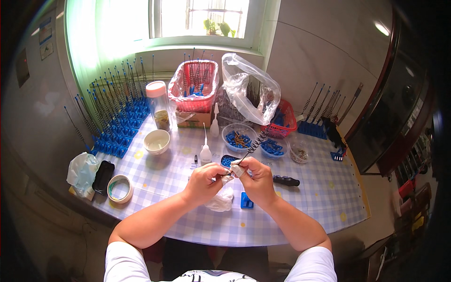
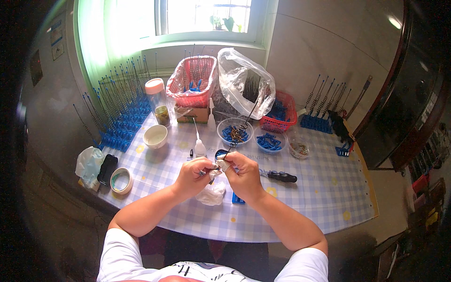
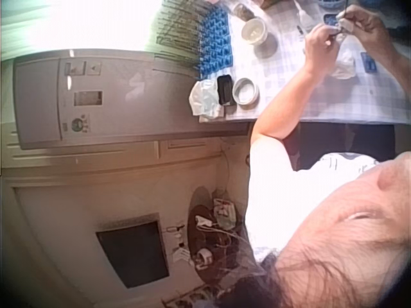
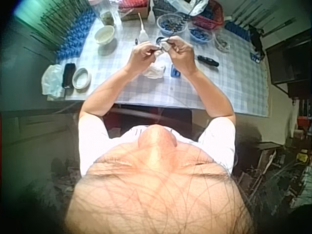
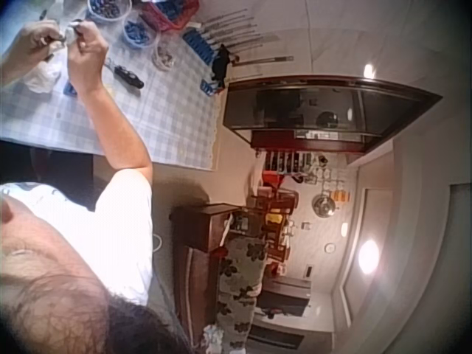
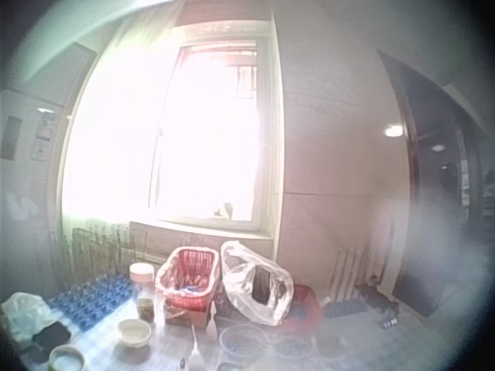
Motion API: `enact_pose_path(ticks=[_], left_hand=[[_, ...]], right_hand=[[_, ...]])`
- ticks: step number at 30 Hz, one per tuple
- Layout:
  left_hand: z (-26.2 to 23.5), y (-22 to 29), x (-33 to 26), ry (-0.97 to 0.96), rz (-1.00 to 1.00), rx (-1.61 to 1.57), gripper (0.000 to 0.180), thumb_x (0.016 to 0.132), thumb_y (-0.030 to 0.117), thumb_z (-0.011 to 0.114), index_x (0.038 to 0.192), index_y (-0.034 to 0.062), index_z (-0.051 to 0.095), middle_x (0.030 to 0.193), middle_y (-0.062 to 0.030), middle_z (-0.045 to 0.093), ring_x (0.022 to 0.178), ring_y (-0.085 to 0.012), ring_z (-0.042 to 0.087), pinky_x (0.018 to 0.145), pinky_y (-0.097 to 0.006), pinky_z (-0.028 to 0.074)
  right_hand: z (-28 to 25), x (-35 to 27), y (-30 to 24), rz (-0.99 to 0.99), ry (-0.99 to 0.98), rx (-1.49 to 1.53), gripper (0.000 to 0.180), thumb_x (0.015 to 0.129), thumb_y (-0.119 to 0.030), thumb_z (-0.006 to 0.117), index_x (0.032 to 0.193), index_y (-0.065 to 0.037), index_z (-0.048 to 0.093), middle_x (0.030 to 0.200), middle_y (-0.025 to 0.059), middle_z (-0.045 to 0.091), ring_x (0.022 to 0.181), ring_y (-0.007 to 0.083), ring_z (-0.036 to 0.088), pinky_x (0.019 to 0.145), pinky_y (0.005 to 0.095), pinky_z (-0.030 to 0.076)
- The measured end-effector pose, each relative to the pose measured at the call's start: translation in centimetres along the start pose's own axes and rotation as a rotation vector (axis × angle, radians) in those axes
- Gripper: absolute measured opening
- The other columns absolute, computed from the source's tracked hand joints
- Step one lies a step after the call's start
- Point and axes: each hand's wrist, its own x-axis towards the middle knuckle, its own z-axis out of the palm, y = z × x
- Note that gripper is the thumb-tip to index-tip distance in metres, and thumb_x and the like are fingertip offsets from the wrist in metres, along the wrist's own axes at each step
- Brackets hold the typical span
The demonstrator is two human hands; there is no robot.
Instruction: Assembling small components onto long thin rods at a workstation.
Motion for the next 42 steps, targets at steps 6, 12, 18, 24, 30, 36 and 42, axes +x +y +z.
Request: enact_pose_path(ticks=[6, 12, 18, 24, 30, 36, 42], left_hand=[[0.1, -0.1, 0.0, 0.003, 0.004, 0.007, 0.018, 0.075, -0.005, 0.065, 0.091, 0.0019, 0.063, 0.084, -0.0082, 0.065, 0.067, -0.0156, 0.063, 0.06, -0.027, 0.051], [0.0, -0.1, 0.1, -0.003, -0.016, -0.003, 0.018, 0.075, -0.004, 0.065, 0.091, 0.0024, 0.064, 0.085, -0.0091, 0.065, 0.071, -0.0187, 0.065, 0.061, -0.028, 0.053], [0.0, -0.2, -0.1, 0.002, -0.039, 0.004, 0.016, 0.076, -0.001, 0.065, 0.092, 0.0026, 0.065, 0.088, -0.01, 0.066, 0.076, -0.0222, 0.066, 0.063, -0.029, 0.054], [0.2, -0.5, -0.3, 0.011, -0.043, -0.016, 0.016, 0.075, 0.0, 0.065, 0.091, 0.0025, 0.065, 0.085, -0.0094, 0.065, 0.07, -0.0206, 0.065, 0.062, -0.029, 0.053], [0.2, -0.4, -0.1, 0.026, -0.011, 0.015, 0.015, 0.075, 0.002, 0.066, 0.091, 0.0023, 0.065, 0.081, -0.0093, 0.065, 0.066, -0.02, 0.064, 0.061, -0.03, 0.052], [0.3, -0.2, -0.1, 0.021, -0.021, 0.033, 0.015, 0.075, 0.001, 0.065, 0.09, 0.0016, 0.065, 0.081, -0.0101, 0.065, 0.067, -0.021, 0.064, 0.062, -0.03, 0.052], [0.0, 0.0, -0.2, 0.024, -0.023, 0.037, 0.018, 0.073, 0.0, 0.063, 0.09, 0.0012, 0.065, 0.082, -0.0112, 0.065, 0.068, -0.0236, 0.064, 0.063, -0.032, 0.052]], right_hand=[[-0.1, 0.0, -0.1, -0.001, 0.0, 0.001, 0.004, 0.087, 0.0, 0.062, 0.091, -0.001, 0.062, 0.08, 0.0013, 0.063, 0.077, 0.006, 0.058, 0.069, 0.0219, 0.047], [-0.1, 0.1, 0.5, -0.004, 0.005, -0.017, 0.005, 0.086, 0.001, 0.062, 0.091, -0.001, 0.061, 0.08, 0.0015, 0.063, 0.076, 0.0063, 0.058, 0.068, 0.0218, 0.047], [0.2, 0.0, 0.2, 0.002, 0.022, 0.021, 0.005, 0.086, 0.004, 0.061, 0.089, -0.001, 0.061, 0.079, 0.0018, 0.063, 0.075, 0.0065, 0.058, 0.068, 0.0216, 0.047], [0.4, -0.1, 0.8, 0.007, 0.064, 0.071, 0.011, 0.081, 0.003, 0.062, 0.091, -0.001, 0.064, 0.077, 0.004, 0.064, 0.072, 0.008, 0.059, 0.064, 0.024, 0.047], [0.2, 0.0, 0.6, 0.016, 0.036, 0.05, 0.005, 0.086, 0.003, 0.061, 0.088, -0.001, 0.06, 0.079, 0.0027, 0.064, 0.075, 0.0071, 0.059, 0.069, 0.0221, 0.048], [0.1, -0.1, 0.9, 0.017, 0.045, 0.053, 0.006, 0.084, 0.002, 0.062, 0.089, -0.001, 0.062, 0.077, 0.0033, 0.064, 0.072, 0.0075, 0.059, 0.066, 0.0228, 0.047], [0.4, 0.0, 0.8, 0.0, 0.054, 0.079, 0.008, 0.082, 0.001, 0.064, 0.089, -0.001, 0.063, 0.076, 0.0024, 0.064, 0.07, 0.0077, 0.058, 0.063, 0.0235, 0.047]])
